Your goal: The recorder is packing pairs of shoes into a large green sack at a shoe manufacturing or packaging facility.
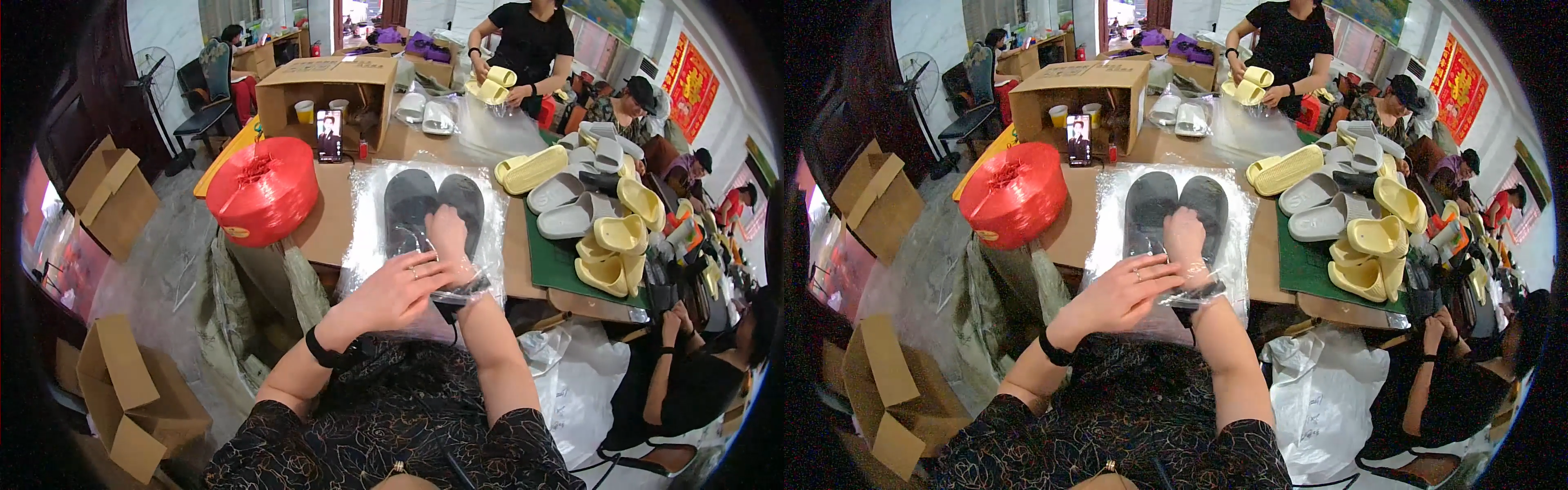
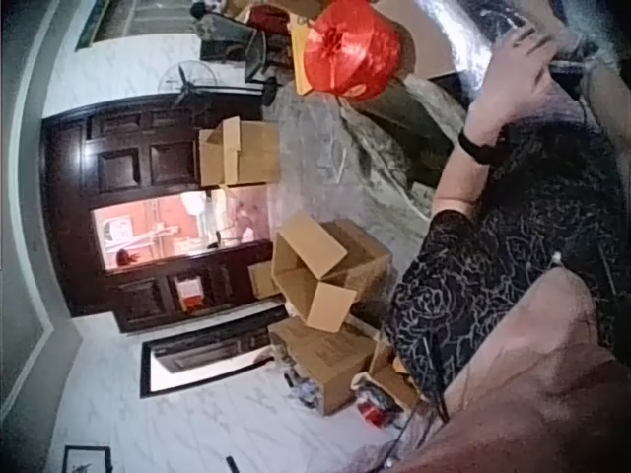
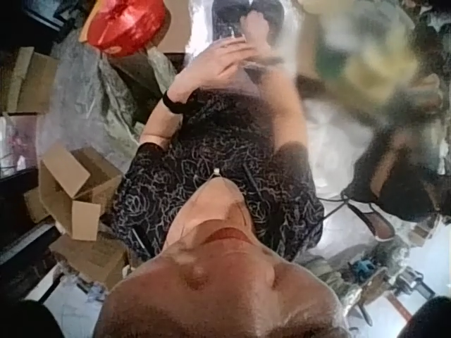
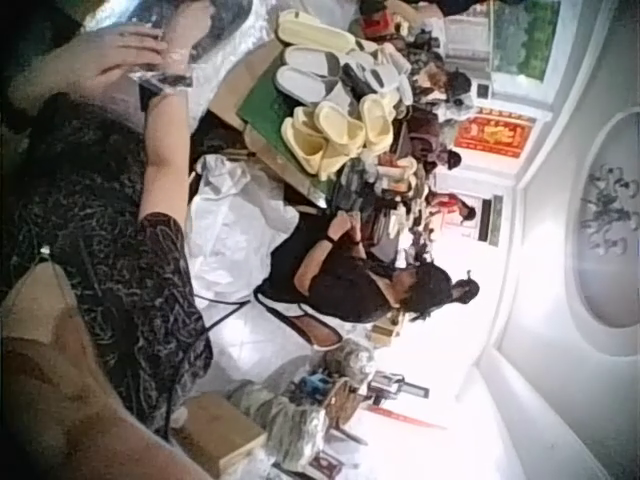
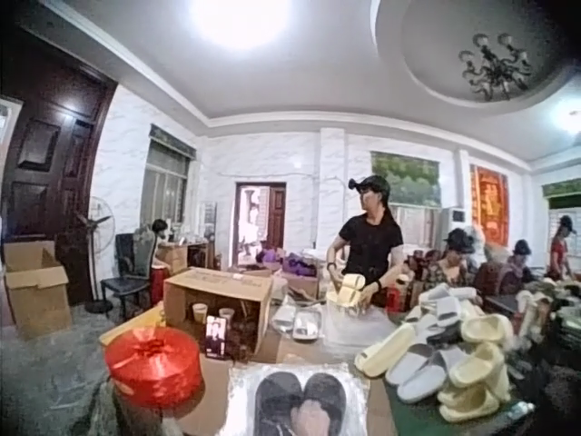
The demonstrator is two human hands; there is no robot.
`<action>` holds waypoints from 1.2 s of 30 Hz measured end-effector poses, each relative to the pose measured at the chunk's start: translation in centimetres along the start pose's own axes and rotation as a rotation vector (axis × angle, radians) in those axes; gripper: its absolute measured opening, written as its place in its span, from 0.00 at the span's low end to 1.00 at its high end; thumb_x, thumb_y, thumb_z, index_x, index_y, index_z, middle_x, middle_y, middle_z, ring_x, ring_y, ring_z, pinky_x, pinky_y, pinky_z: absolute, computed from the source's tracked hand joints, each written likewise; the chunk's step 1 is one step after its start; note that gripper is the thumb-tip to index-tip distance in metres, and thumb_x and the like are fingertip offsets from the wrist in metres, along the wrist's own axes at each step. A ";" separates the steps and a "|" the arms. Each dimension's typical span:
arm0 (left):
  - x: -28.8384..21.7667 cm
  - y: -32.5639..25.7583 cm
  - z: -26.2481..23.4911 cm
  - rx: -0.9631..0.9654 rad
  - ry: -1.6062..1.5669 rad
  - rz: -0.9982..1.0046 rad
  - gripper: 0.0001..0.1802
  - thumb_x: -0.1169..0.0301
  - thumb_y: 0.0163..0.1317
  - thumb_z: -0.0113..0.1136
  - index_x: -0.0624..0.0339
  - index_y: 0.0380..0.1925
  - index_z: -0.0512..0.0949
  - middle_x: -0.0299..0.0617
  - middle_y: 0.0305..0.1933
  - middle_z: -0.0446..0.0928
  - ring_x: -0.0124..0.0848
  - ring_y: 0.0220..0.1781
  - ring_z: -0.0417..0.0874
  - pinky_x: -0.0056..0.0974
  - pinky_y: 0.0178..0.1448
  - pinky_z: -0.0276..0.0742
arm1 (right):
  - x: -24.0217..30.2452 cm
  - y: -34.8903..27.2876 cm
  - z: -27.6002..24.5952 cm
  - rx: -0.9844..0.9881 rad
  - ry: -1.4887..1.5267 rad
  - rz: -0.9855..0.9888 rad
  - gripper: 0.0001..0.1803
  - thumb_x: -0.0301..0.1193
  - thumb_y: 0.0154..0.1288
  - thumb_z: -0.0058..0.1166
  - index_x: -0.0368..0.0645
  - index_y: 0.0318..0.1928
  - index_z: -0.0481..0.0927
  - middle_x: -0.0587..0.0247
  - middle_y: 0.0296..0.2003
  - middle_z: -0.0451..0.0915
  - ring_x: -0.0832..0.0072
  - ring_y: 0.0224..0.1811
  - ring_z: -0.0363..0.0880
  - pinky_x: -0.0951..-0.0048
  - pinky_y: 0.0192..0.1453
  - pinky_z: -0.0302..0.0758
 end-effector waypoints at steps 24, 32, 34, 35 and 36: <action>8.8 -7.4 3.1 0.060 -0.758 -0.938 0.15 0.61 0.61 0.66 0.66 0.31 0.83 0.35 0.29 0.82 0.19 0.32 0.79 0.29 0.36 0.71 | -11.4 -10.7 -18.4 0.254 0.751 0.347 0.15 0.36 0.68 0.55 0.35 0.41 0.84 0.75 0.27 0.77 0.87 0.25 0.66 0.82 0.27 0.59; 10.2 -10.1 2.5 -0.094 -1.004 -0.953 0.10 0.71 0.63 0.62 0.64 0.41 0.82 0.32 0.36 0.83 0.17 0.32 0.78 0.26 0.31 0.69 | -12.8 -9.0 -15.2 0.774 0.852 0.418 0.14 0.32 0.64 0.62 0.35 0.46 0.84 0.66 0.35 0.85 0.83 0.36 0.79 0.81 0.39 0.72; 9.7 -9.9 1.7 -0.149 -0.967 -1.000 0.09 0.71 0.64 0.62 0.64 0.41 0.81 0.33 0.36 0.83 0.17 0.31 0.79 0.25 0.30 0.69 | -12.4 -8.7 -15.9 0.742 0.921 0.435 0.14 0.32 0.65 0.62 0.36 0.46 0.83 0.66 0.35 0.85 0.84 0.35 0.79 0.81 0.32 0.71; 9.1 -9.3 1.2 -0.211 -0.931 -1.038 0.09 0.71 0.64 0.61 0.63 0.42 0.81 0.33 0.36 0.83 0.18 0.30 0.79 0.25 0.29 0.68 | -12.1 -8.7 -15.8 0.740 0.921 0.438 0.14 0.32 0.65 0.62 0.36 0.46 0.83 0.66 0.35 0.85 0.84 0.35 0.79 0.81 0.32 0.71; 8.9 -8.7 1.2 -0.274 -0.925 -1.008 0.07 0.73 0.65 0.60 0.65 0.40 0.79 0.37 0.37 0.82 0.20 0.29 0.79 0.25 0.32 0.72 | -11.9 -8.7 -15.8 0.625 0.967 0.471 0.13 0.31 0.65 0.61 0.35 0.45 0.83 0.66 0.35 0.85 0.84 0.35 0.79 0.81 0.33 0.71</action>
Point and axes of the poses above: each hand's wrist, its own y-axis towards the middle knuckle, its own z-axis out of the palm, x = y × z, the point moved 1 cm from there along y, towards the middle knuckle
